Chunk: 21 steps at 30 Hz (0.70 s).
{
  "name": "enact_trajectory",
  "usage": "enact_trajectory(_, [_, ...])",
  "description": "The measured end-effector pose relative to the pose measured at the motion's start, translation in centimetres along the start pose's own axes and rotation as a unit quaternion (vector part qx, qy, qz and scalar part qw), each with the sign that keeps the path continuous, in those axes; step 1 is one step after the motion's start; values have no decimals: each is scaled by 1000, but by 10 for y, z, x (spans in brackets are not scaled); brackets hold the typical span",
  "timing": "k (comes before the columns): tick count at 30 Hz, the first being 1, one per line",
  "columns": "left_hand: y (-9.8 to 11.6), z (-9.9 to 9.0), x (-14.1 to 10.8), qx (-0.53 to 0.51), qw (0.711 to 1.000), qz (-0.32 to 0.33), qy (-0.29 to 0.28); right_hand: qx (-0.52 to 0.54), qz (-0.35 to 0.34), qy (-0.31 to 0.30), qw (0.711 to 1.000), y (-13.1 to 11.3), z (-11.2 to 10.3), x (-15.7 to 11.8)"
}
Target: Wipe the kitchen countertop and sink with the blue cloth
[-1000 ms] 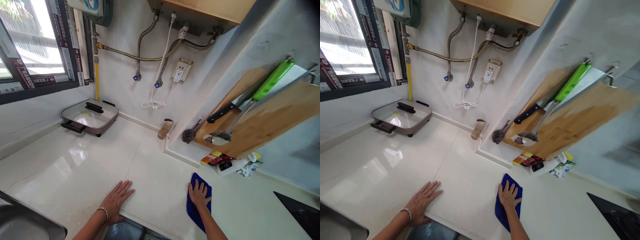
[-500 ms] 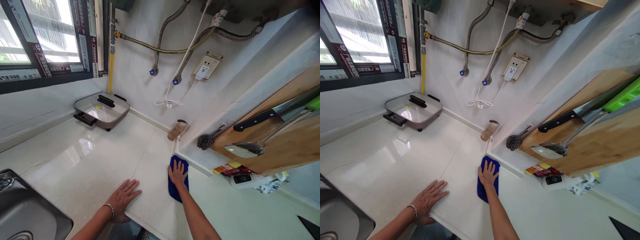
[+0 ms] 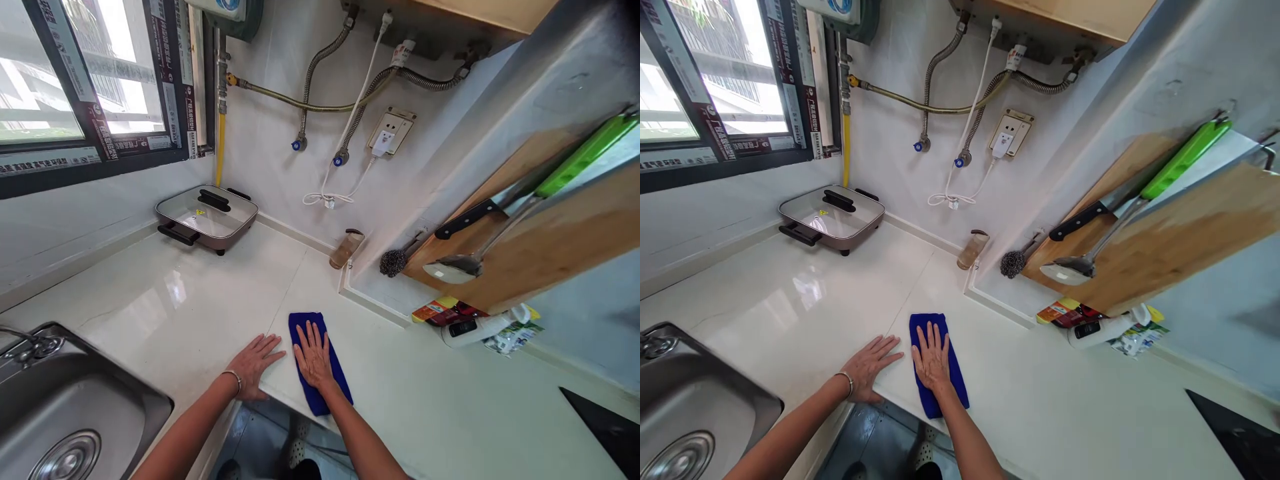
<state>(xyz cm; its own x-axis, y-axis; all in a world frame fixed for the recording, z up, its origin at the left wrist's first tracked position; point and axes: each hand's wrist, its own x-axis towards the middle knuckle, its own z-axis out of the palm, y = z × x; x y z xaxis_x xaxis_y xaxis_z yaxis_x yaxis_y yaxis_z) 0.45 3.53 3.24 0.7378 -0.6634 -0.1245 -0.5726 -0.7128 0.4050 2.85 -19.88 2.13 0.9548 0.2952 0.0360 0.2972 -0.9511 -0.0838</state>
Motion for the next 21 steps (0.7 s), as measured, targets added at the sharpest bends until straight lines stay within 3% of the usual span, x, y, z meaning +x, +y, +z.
enact_trajectory(5, [-4,4,0,17,1000,19,19,5,-3,9,1000,0,-6,-56])
enact_trajectory(15, [-1,3,2,49,998,26,23,49,78,26,995,44,-2,-154])
enact_trajectory(21, [3,-1,3,41,999,17,8,41,-45,-77,995,82,-21,-187])
